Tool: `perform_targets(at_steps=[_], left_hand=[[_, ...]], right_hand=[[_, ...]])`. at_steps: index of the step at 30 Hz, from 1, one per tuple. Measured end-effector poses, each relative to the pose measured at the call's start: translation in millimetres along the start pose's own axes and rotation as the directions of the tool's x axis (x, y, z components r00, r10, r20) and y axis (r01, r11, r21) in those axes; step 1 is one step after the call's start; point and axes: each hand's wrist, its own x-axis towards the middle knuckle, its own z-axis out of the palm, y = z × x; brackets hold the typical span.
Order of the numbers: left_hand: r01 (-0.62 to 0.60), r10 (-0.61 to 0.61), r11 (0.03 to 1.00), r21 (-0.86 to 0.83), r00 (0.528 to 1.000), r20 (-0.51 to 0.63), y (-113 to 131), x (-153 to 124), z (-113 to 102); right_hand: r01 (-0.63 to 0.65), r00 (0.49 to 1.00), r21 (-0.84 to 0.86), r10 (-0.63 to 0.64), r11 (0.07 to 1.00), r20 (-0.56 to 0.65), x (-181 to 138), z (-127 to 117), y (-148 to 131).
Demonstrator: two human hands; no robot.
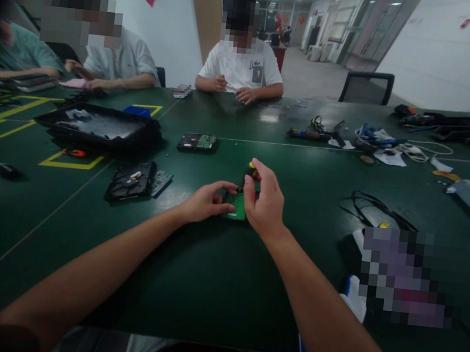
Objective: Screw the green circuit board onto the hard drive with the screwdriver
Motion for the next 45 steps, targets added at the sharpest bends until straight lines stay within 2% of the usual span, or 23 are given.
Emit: perform_targets(at_steps=[4, 9, 16, 23, 27, 32, 39, 45], left_hand=[[0.004, -0.004, 1.000, 0.010, 1.000, 0.000, 1.7, -0.6, 0.1], [-0.007, 0.007, 1.000, 0.005, 1.000, 0.003, 0.9, 0.2, -0.3], [0.008, -0.008, 1.000, 0.025, 1.000, 0.002, 0.5, 0.2, -0.5], [-0.001, 0.002, 1.000, 0.006, 1.000, -0.011, 1.7, -0.3, 0.4], [0.003, -0.003, 1.000, 0.023, 1.000, -0.007, 2.9, -0.3, 0.6], [-0.001, 0.001, 1.000, 0.012, 1.000, -0.010, 1.7, 0.0, 0.5], [-0.007, 0.007, 1.000, 0.000, 1.000, 0.002, 1.6, -0.2, -0.3], [0.000, 0.001, 1.000, 0.009, 1.000, -0.007, 1.9, 0.0, 0.6]], right_hand=[[-0.031, 0.999, 0.021, 0.032, 0.999, -0.021, -1.5, 1.3, 1.3], [0.018, 0.999, -0.031, -0.019, 0.999, -0.040, 0.7, -0.1, -1.4], [0.049, 0.998, -0.018, -0.050, 0.999, -0.042, 4.2, -1.5, -4.4], [-0.014, 0.999, 0.129, 0.010, 0.992, 0.030, -1.1, 1.4, -0.7], [0.003, 0.999, 0.046, -0.001, 0.999, -0.043, -1.1, 2.4, 0.5], [0.047, 0.999, 0.009, -0.047, 0.999, 0.000, 1.9, -0.3, -1.1], [-0.011, 0.999, 0.063, 0.013, 0.998, -0.034, -0.1, 2.8, 0.4], [0.064, 0.997, -0.031, -0.065, 0.997, -0.034, 4.3, -2.0, -4.2]])
